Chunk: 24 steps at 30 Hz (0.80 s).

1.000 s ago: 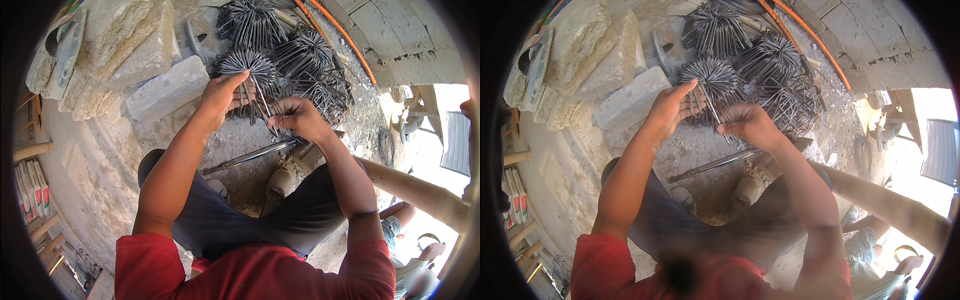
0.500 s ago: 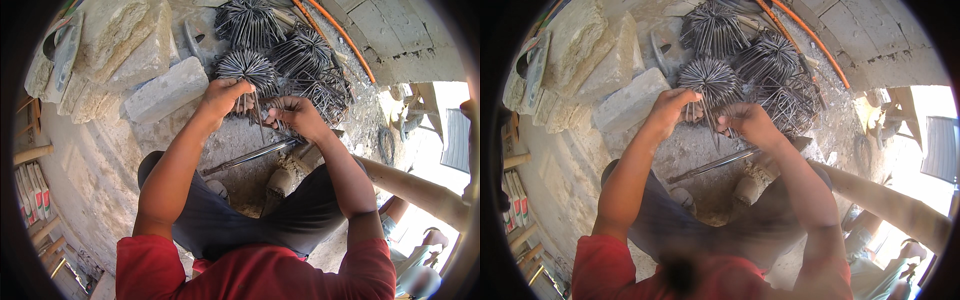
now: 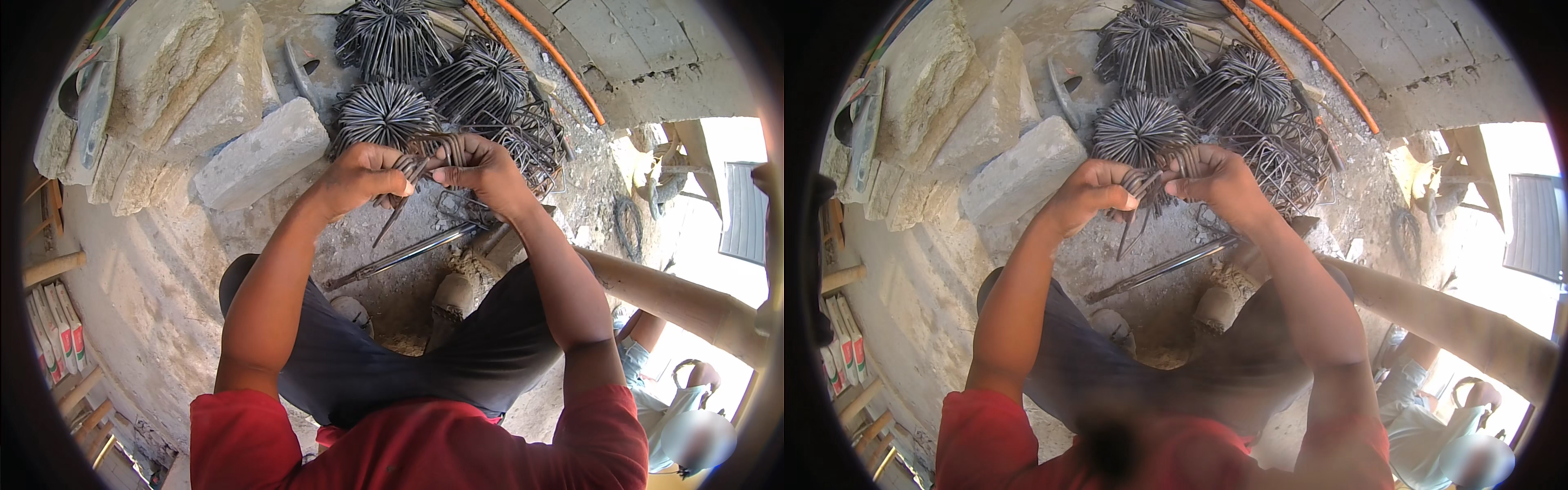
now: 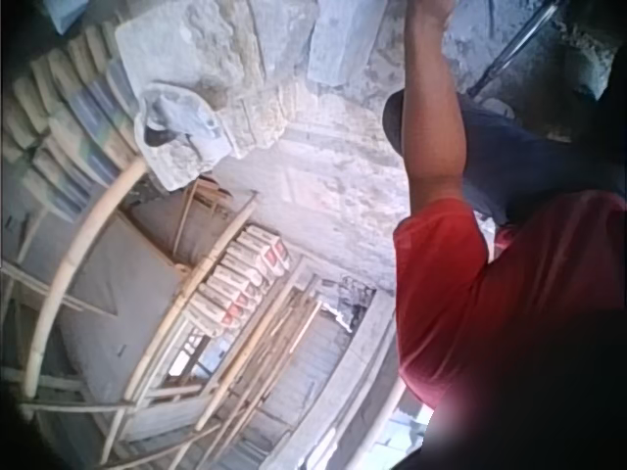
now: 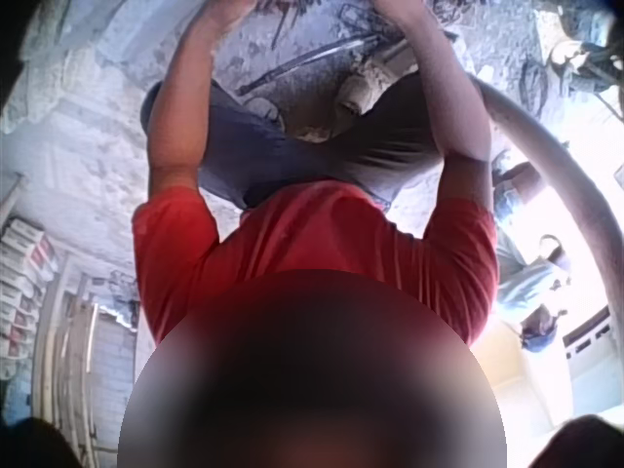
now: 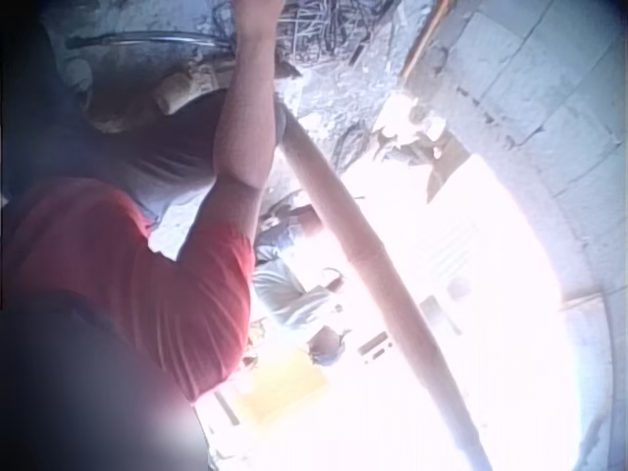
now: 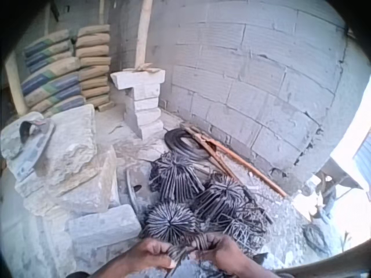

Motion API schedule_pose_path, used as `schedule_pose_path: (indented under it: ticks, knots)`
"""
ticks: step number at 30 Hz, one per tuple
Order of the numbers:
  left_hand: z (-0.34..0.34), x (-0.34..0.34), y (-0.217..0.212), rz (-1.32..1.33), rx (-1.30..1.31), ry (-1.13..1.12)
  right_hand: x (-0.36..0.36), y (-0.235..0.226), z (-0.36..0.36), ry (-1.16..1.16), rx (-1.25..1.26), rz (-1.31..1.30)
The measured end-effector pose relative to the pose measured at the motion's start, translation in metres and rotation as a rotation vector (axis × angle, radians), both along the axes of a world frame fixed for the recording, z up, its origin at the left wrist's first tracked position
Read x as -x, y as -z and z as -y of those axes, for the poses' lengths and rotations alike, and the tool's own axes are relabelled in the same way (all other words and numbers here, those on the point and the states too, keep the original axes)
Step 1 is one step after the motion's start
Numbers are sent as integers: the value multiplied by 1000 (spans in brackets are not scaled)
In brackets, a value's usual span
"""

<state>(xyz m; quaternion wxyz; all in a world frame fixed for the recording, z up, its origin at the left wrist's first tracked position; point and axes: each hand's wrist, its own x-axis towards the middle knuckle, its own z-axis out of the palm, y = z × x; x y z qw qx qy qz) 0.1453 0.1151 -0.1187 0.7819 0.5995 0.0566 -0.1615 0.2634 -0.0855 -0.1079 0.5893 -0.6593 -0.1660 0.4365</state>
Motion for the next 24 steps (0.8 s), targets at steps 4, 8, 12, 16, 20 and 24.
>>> schedule_pose_path:
  ticks: [4,8,12,16,20,24]
  knots:
    - [2,2,-2,1,-26,46,8,3,-5,-18,-74,-65]
    - [4,0,-4,-19,-53,-21,5,0,-2,-7,-13,-9]
    - [3,-3,-3,-210,-71,-410,-10,-4,5,24,61,98]
    - [-3,-5,-3,-265,-18,-617,-17,-3,5,127,117,145]
    - [2,-3,-1,-243,60,-576,-23,-12,9,131,78,89]
    - [11,-2,-2,-227,180,-551,-24,-24,13,243,116,105]
